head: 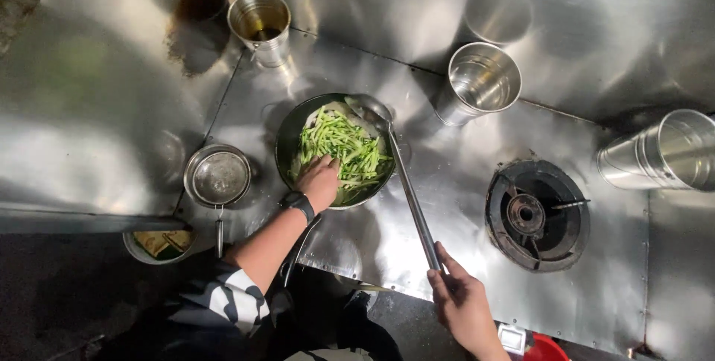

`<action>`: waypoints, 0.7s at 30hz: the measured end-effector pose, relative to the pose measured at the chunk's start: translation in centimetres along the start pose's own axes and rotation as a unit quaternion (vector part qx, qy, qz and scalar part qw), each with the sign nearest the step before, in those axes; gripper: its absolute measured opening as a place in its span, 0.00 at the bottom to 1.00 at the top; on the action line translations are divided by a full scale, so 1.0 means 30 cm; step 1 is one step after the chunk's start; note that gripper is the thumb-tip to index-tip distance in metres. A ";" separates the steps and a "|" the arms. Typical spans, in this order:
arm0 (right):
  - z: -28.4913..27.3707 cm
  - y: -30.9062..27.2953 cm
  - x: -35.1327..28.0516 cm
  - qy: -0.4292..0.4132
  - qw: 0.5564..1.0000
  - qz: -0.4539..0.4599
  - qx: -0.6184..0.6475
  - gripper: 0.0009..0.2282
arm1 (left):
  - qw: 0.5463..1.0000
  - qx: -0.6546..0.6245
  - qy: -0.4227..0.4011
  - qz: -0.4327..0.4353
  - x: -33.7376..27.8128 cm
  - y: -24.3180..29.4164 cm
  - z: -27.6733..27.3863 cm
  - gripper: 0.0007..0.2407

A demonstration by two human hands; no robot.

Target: Stir-frying noodles and vegetables in a pan over a high-heat burner, including tossing, stirring, seasoning, and plating.

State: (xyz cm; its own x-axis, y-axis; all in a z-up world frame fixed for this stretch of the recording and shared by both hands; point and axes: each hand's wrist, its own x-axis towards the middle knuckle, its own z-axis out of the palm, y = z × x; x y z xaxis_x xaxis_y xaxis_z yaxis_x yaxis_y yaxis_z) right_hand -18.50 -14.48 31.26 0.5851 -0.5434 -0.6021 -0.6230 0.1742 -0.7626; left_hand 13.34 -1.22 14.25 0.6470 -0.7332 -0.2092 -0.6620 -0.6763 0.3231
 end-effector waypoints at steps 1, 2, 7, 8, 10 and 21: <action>0.014 -0.002 0.018 -0.005 0.999 -0.005 -0.040 0.27 | 0.999 0.008 -0.036 -0.039 0.002 -0.014 -0.029 0.20; 0.026 0.024 0.025 -0.007 0.999 -0.007 -0.044 0.27 | 0.999 0.006 -0.033 -0.042 -0.044 -0.042 0.015 0.20; 0.102 0.010 -0.018 -0.020 0.918 0.088 -0.386 0.26 | 0.944 -0.245 0.130 -0.179 -0.321 -0.186 0.309 0.25; 0.114 -0.001 -0.006 -0.019 0.918 0.086 -0.387 0.26 | 0.943 -0.246 0.133 -0.179 -0.382 -0.159 0.266 0.25; 0.138 -0.015 0.002 0.001 0.920 0.100 -0.380 0.23 | 0.847 -0.390 -0.047 -0.357 -0.517 -0.099 0.183 0.24; 0.038 -0.100 -0.146 -0.016 0.934 0.053 -0.353 0.25 | 0.580 -0.729 -0.172 -0.321 -0.503 -0.048 0.200 0.20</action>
State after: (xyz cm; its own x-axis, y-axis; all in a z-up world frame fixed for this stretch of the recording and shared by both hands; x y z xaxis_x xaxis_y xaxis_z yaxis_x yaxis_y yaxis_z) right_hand -18.60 -11.68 35.93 0.5088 -0.5263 -0.6812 -0.8588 -0.3649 -0.3596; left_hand 2.27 10.40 11.41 0.3039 -0.5041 -0.8084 0.8584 -0.2233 0.4619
